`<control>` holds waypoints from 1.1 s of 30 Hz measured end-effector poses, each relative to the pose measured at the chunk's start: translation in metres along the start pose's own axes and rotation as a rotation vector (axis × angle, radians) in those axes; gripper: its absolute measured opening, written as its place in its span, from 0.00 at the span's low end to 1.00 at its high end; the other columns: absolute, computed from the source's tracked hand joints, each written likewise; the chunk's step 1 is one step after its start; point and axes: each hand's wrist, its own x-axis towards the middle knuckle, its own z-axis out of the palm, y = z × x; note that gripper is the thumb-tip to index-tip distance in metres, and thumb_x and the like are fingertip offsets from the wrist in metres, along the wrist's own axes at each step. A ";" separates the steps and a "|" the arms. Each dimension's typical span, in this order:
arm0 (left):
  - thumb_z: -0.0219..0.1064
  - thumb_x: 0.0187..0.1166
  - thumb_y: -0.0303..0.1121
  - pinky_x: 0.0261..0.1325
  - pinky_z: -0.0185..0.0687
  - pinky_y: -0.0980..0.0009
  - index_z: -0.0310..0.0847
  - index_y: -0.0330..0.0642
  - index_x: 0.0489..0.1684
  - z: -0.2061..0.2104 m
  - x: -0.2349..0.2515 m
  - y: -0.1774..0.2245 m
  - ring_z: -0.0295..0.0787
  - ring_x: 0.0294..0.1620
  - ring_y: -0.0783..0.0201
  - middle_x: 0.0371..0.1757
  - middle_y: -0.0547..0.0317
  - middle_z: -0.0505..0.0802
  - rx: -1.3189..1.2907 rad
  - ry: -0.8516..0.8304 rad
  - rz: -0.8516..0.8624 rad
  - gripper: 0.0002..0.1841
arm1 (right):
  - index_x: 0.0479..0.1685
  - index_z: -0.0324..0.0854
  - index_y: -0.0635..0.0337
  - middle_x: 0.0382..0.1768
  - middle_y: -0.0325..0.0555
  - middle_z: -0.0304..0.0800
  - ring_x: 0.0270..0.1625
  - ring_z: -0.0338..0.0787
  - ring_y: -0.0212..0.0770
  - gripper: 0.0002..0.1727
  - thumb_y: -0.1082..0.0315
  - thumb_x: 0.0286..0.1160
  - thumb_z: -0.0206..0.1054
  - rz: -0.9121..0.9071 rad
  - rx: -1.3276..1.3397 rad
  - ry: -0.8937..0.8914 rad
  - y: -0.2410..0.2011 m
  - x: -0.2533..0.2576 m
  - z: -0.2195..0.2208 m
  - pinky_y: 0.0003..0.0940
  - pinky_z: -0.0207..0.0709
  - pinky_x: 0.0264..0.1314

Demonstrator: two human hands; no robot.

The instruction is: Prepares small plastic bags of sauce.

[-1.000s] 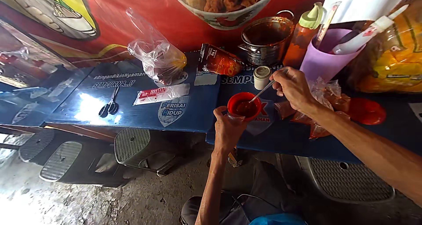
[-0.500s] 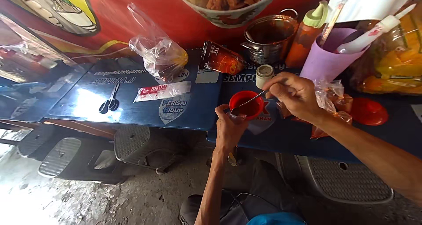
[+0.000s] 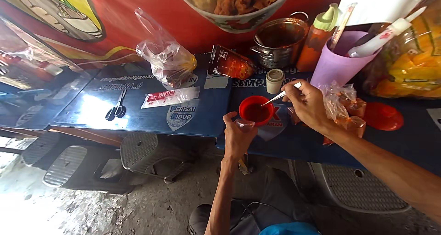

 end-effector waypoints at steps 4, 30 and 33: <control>0.81 0.63 0.30 0.46 0.90 0.70 0.57 0.30 0.78 -0.001 0.000 -0.001 0.93 0.39 0.67 0.41 0.50 0.93 0.013 -0.002 0.000 0.43 | 0.59 0.81 0.62 0.34 0.45 0.89 0.31 0.85 0.33 0.17 0.59 0.93 0.54 0.130 0.046 -0.070 0.000 0.000 0.000 0.29 0.78 0.34; 0.82 0.62 0.28 0.48 0.90 0.66 0.57 0.31 0.78 0.003 0.003 0.004 0.93 0.41 0.64 0.42 0.47 0.92 0.046 -0.015 -0.029 0.44 | 0.53 0.82 0.61 0.30 0.37 0.87 0.24 0.81 0.25 0.12 0.64 0.91 0.56 -0.023 0.237 -0.182 -0.042 0.009 -0.008 0.17 0.73 0.24; 0.82 0.62 0.28 0.48 0.90 0.66 0.57 0.30 0.78 0.003 0.003 0.003 0.93 0.40 0.63 0.41 0.47 0.92 0.039 -0.014 -0.026 0.44 | 0.51 0.85 0.65 0.40 0.37 0.92 0.40 0.90 0.25 0.11 0.69 0.86 0.59 -0.373 0.223 -0.225 -0.035 0.009 -0.008 0.21 0.87 0.44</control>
